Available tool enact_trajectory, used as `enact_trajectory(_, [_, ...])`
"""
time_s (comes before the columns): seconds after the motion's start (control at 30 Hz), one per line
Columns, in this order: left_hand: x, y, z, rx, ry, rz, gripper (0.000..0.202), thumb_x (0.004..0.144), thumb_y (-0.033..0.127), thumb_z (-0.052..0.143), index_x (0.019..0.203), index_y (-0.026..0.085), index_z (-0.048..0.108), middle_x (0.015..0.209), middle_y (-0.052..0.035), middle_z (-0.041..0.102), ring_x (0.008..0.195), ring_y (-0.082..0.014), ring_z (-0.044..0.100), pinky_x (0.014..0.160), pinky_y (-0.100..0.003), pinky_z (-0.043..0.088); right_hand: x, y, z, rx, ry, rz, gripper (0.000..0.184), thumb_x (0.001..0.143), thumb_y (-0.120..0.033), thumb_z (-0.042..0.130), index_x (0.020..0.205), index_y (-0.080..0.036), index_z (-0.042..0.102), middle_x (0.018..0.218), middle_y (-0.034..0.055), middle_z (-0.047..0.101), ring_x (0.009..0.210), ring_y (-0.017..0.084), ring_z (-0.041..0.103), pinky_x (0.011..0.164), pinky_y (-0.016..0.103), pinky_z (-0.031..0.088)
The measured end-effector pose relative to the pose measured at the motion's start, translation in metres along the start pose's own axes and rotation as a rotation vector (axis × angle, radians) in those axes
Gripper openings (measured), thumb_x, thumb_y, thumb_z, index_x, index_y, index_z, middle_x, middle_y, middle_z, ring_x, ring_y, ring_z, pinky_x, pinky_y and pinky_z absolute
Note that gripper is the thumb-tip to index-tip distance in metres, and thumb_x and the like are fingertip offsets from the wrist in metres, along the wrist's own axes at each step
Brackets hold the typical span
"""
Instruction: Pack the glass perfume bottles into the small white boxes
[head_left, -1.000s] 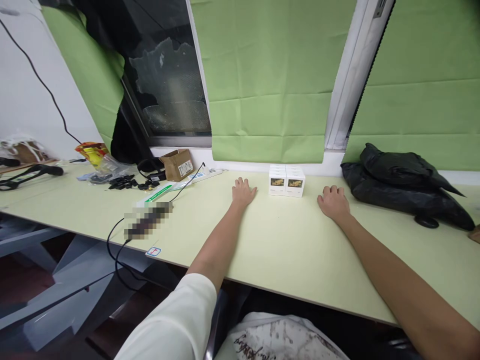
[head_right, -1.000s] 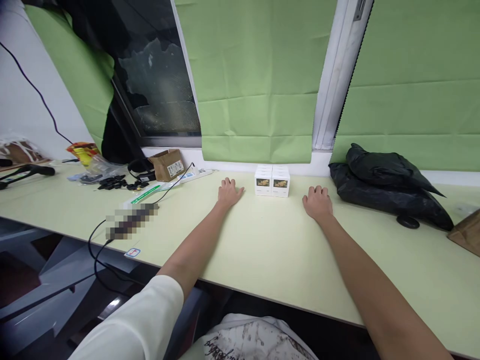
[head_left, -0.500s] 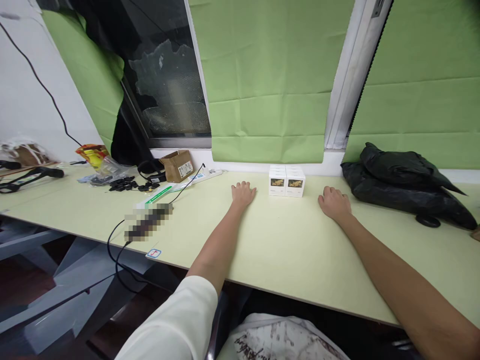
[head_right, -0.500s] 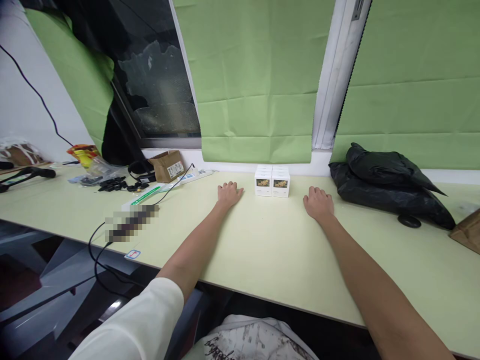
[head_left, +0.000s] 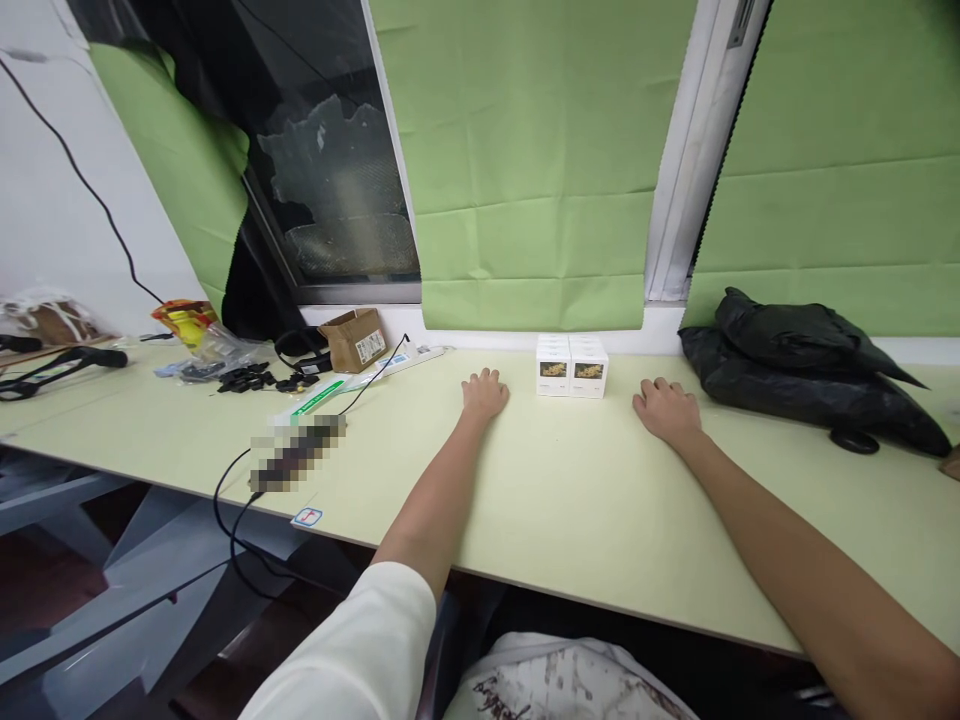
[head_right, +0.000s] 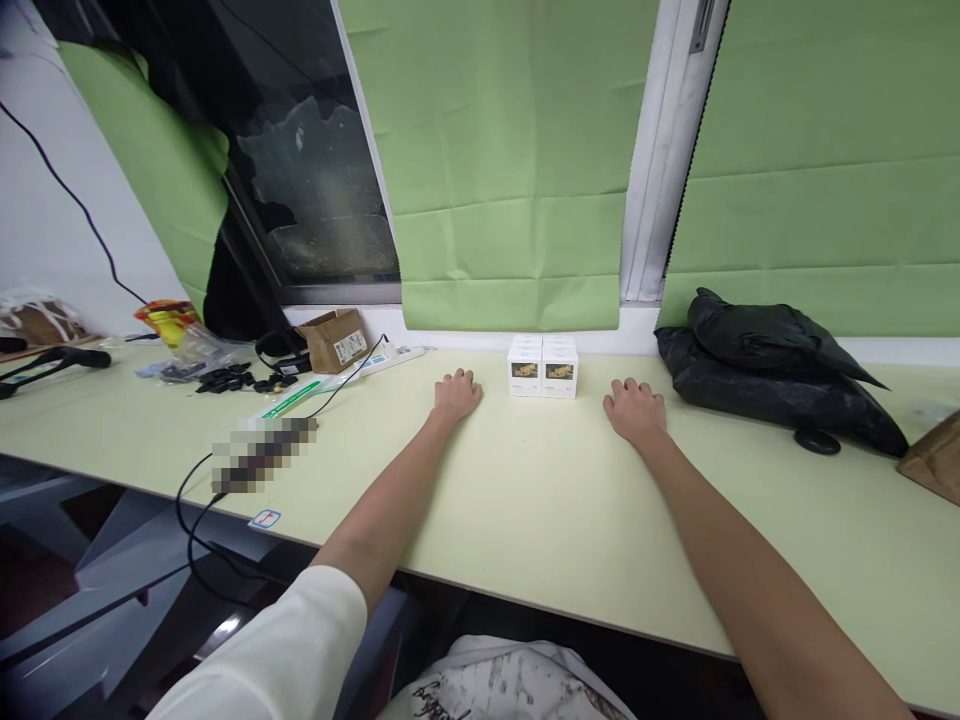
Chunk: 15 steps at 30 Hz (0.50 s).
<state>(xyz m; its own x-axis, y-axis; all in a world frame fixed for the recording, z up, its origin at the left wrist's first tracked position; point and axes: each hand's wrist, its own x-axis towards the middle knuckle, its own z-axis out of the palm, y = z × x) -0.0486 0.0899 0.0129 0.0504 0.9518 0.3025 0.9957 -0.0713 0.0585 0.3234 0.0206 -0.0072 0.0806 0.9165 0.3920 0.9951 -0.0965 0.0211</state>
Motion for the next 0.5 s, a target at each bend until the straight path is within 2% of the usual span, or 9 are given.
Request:
enact_trajectory(0.17, [-0.0003, 0.0007, 0.0009, 0.007, 0.003, 0.014, 0.042, 0.103, 0.04, 0.039, 0.133, 0.019, 0.059, 0.139, -0.0191, 0.059, 0.127, -0.0372, 0.054, 0.102, -0.054, 0.043, 0.0006, 0.0001, 0.0003, 0.014, -0.008, 0.02, 0.039, 0.105, -0.039, 0.036, 0.12, -0.015, 0.063, 0.126, 0.0197, 0.064, 0.115, 0.035, 0.057, 0.093, 0.051, 0.044])
enact_trajectory(0.33, [-0.002, 0.001, 0.0027, -0.004, 0.011, 0.022, 0.044, 0.104, 0.045, 0.039, 0.133, 0.019, 0.059, 0.142, -0.0188, 0.058, 0.13, -0.0368, 0.051, 0.107, -0.052, 0.04, 0.0008, 0.0005, -0.0009, 0.013, -0.018, 0.039, 0.039, 0.105, -0.04, 0.038, 0.12, -0.014, 0.062, 0.127, 0.0213, 0.064, 0.116, 0.036, 0.057, 0.093, 0.048, 0.045])
enact_trajectory(0.5, [-0.0044, -0.003, 0.0057, -0.033, 0.052, -0.023, 0.04, 0.104, 0.041, 0.039, 0.126, 0.017, 0.061, 0.136, -0.0202, 0.06, 0.126, -0.0368, 0.053, 0.104, -0.052, 0.041, 0.0004, 0.0018, -0.0001, 0.02, -0.007, 0.041, 0.037, 0.105, -0.035, 0.038, 0.12, -0.012, 0.063, 0.125, 0.0229, 0.064, 0.115, 0.036, 0.058, 0.092, 0.047, 0.045])
